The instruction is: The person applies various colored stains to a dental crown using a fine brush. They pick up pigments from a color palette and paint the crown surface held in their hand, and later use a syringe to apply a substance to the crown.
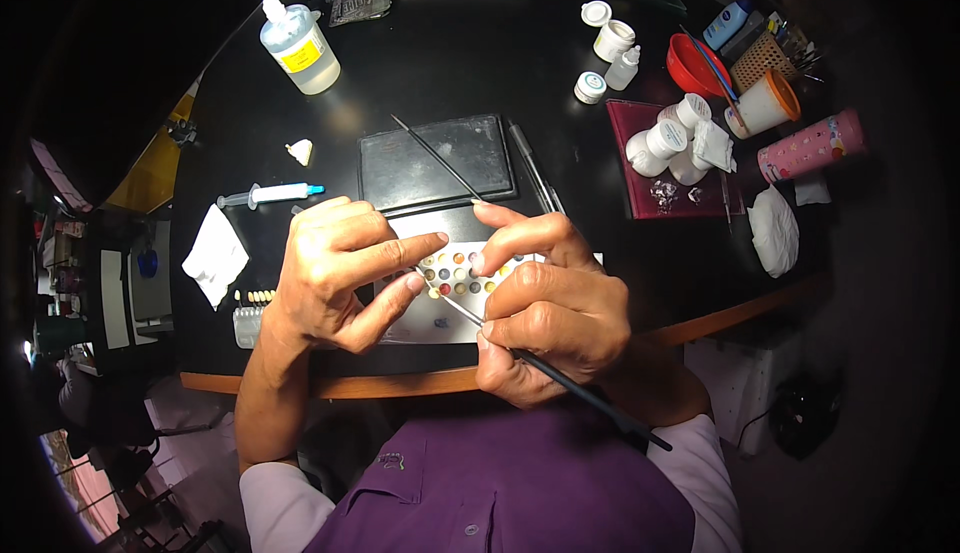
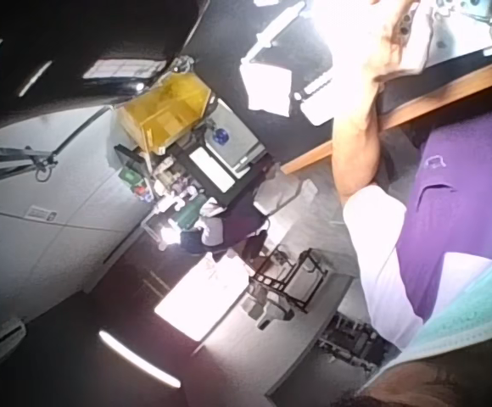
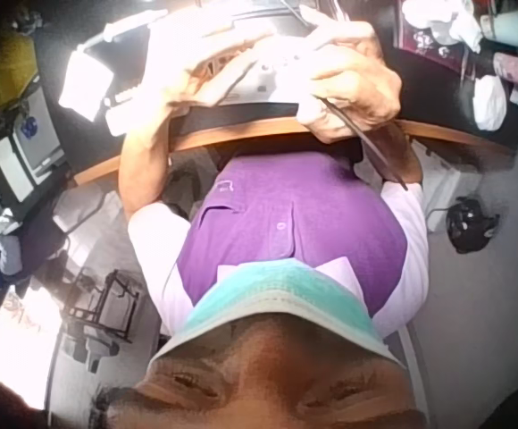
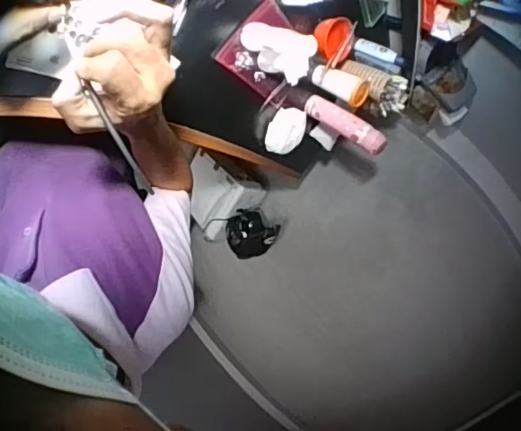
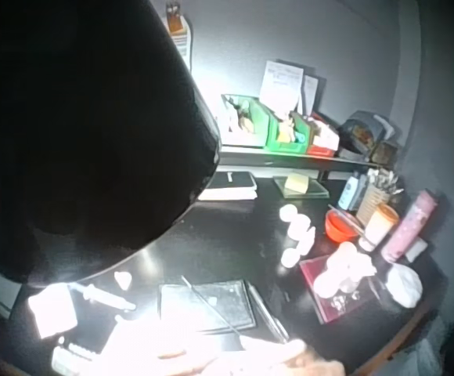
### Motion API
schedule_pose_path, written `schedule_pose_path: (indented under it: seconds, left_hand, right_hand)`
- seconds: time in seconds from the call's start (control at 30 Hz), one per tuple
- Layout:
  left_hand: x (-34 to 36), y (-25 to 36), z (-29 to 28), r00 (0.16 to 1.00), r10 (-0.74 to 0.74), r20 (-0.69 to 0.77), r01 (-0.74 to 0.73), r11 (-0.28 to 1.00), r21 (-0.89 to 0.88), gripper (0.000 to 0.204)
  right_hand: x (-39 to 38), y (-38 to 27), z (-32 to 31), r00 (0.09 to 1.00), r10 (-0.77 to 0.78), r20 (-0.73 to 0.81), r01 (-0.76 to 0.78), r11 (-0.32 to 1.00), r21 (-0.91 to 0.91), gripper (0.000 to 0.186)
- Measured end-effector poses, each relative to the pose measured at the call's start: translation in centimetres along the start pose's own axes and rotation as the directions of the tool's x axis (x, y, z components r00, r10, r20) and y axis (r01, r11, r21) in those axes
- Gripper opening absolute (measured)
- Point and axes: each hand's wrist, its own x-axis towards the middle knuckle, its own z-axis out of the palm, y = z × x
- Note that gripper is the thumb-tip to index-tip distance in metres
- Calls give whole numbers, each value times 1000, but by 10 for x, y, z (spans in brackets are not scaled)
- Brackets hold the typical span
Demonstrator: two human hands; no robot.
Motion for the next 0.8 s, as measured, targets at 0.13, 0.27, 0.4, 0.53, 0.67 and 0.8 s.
schedule_pose_path:
  seconds: [0.13,0.27,0.4,0.53,0.67,0.8]
  left_hand:
    - [1,1,0,1000,12,-15,-12,1000,0,34]
    - [2,2,-1,1000,13,-21,-13,1000,2,29]
    - [2,1,-1,1000,24,-19,-24,1000,4,29]
    - [2,-1,0,999,42,-29,-43,999,-12,30]
    - [2,0,0,998,51,-43,-52,999,-15,31]
    - [3,1,-1,997,60,-44,-60,998,11,30]
  right_hand:
    - [2,-1,3,999,18,-36,-17,1000,10,20]
    - [0,1,-1,1000,3,6,-3,1000,29,12]
    - [0,1,-2,1000,7,6,-8,999,49,12]
    - [1,0,3,999,16,-41,-15,999,39,16]
    - [2,0,0,1000,26,-18,-25,998,62,19]
    - [-1,1,-2,1000,14,-16,-12,997,70,13]
